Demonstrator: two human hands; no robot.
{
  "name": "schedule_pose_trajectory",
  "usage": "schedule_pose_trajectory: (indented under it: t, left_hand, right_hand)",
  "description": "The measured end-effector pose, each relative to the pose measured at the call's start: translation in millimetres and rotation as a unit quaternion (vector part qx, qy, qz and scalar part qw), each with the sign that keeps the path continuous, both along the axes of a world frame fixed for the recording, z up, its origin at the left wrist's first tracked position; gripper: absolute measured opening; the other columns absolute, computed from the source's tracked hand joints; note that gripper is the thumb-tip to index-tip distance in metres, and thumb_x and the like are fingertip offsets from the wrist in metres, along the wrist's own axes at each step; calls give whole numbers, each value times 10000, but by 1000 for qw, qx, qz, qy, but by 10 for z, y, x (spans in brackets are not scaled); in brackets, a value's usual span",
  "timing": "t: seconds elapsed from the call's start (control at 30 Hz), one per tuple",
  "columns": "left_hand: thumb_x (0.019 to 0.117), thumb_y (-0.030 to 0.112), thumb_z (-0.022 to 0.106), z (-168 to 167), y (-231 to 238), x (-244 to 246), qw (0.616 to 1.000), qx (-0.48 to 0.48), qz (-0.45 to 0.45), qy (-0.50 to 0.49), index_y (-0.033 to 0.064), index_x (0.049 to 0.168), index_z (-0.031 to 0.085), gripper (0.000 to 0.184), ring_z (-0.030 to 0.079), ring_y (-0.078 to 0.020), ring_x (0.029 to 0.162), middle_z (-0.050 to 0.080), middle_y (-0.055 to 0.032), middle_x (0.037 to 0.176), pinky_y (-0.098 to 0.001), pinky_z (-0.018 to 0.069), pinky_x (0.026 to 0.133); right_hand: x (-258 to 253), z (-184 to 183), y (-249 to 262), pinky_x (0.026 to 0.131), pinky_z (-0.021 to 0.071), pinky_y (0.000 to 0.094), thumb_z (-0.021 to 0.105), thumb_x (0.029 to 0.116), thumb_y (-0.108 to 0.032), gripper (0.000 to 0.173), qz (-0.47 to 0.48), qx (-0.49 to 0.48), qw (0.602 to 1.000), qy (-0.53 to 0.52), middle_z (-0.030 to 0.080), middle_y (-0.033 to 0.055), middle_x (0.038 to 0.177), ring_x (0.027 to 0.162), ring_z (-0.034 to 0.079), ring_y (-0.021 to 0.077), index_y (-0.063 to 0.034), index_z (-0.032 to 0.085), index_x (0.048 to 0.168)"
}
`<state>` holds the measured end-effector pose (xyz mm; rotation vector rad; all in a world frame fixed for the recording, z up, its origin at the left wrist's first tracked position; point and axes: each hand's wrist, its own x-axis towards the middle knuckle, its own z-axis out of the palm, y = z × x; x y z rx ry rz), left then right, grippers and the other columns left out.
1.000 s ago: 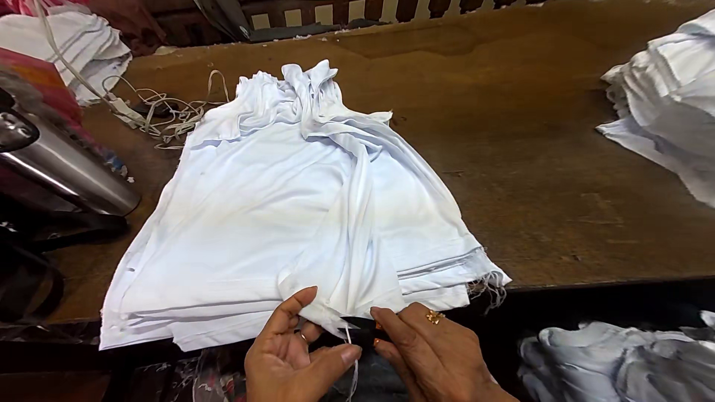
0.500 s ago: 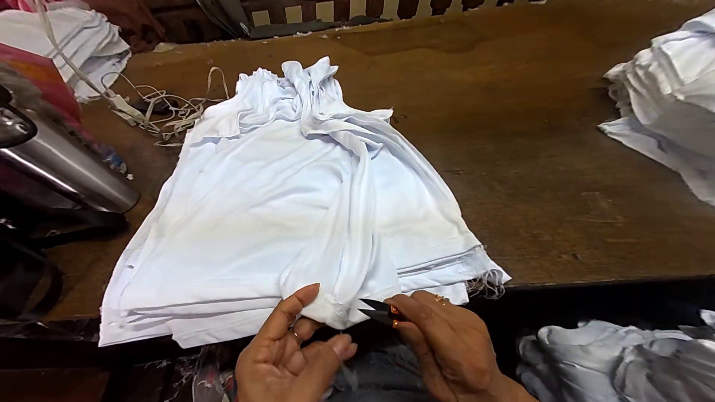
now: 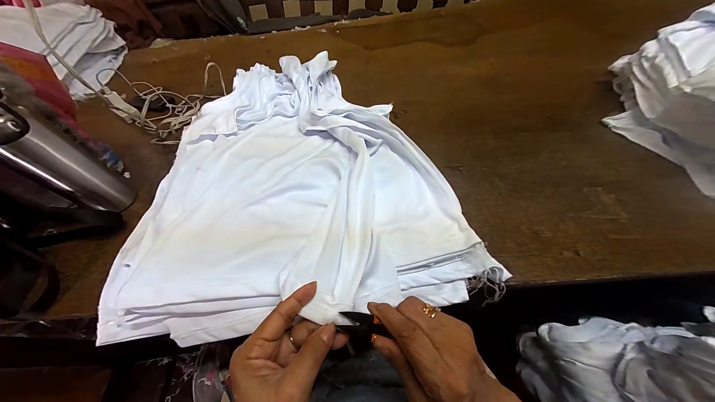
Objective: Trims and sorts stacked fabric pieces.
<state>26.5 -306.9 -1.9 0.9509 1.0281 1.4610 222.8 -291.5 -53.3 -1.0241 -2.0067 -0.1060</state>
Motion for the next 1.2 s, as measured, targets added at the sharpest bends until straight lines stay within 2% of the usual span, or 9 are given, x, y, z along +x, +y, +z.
schedule_pose_trajectory:
  t: [0.47,0.67,0.77,0.83,0.93,1.0,1.07,1.13,1.2]
  left_hand:
    - [818,-210,656,-25,-35,108,999,1,18,32,-151,1322,571,514,774,-289,802,755,-210,1045,-417,672,769]
    - [859,-176,645,18,-29,62,999,23,14,18,-141,1339,567,487,769,-301,830,728,-221,1137,-429,668,782]
    - [870,-161,648,28,-30,42,999,37,2,12,-144,1358,546,499,768,-291,868,724,-219,1157,-428,659,820]
    - [869,-159,641,28,-36,31,998,53,-13,21,-142,1385,516,531,762,-290,916,719,-213,1175,-435,646,862]
    - [854,-157,663,50,-8,-7,987,103,-2,120,-154,1355,532,518,763,-277,921,725,-197,1164,-410,655,855]
    - [855,-37,732,13,69,-98,947,168,52,270,-91,1190,690,342,751,-190,857,741,-125,1048,-325,664,788]
    - [866,104,745,-15,173,-215,881,219,111,405,82,994,800,141,646,-61,857,682,-8,957,-196,570,760]
    - [895,228,746,6,263,-315,840,252,110,467,209,924,797,62,577,-81,1049,615,8,1102,-238,500,900]
    - [932,268,720,69,306,-359,843,272,47,461,243,924,749,39,507,-153,1296,574,0,1329,-332,457,1052]
  right_hand:
    - [-39,10,32,533,416,287,487,1079,-286,308,-19,17,1000,-9,574,42,725,629,544,164,-60,694,1045]
    - [97,47,102,665,496,185,358,1128,-356,400,101,-138,963,209,625,16,869,749,587,30,-74,643,1122]
    - [49,37,90,679,521,202,578,1033,-446,393,91,-133,973,166,653,22,905,797,612,44,-73,635,1147]
    - [-40,3,98,663,528,227,697,955,-367,340,69,-114,981,141,679,30,874,781,626,73,-63,665,1105]
    - [-66,-29,201,637,532,200,628,982,-181,136,87,-120,968,201,667,6,822,736,625,48,-68,693,1021]
    - [9,43,255,642,533,174,613,1001,-142,107,142,-170,942,254,661,-9,845,732,613,23,-67,686,1025]
    - [107,131,289,609,503,151,610,1002,-136,94,189,-224,916,275,643,-20,831,695,581,6,-70,673,1029]
    - [198,203,315,591,478,140,593,1014,-150,101,221,-266,894,283,613,-28,797,671,559,-2,-79,664,1022]
    - [259,260,344,565,438,126,582,1020,-174,115,230,-286,884,289,572,-41,749,635,522,-12,-91,657,992]
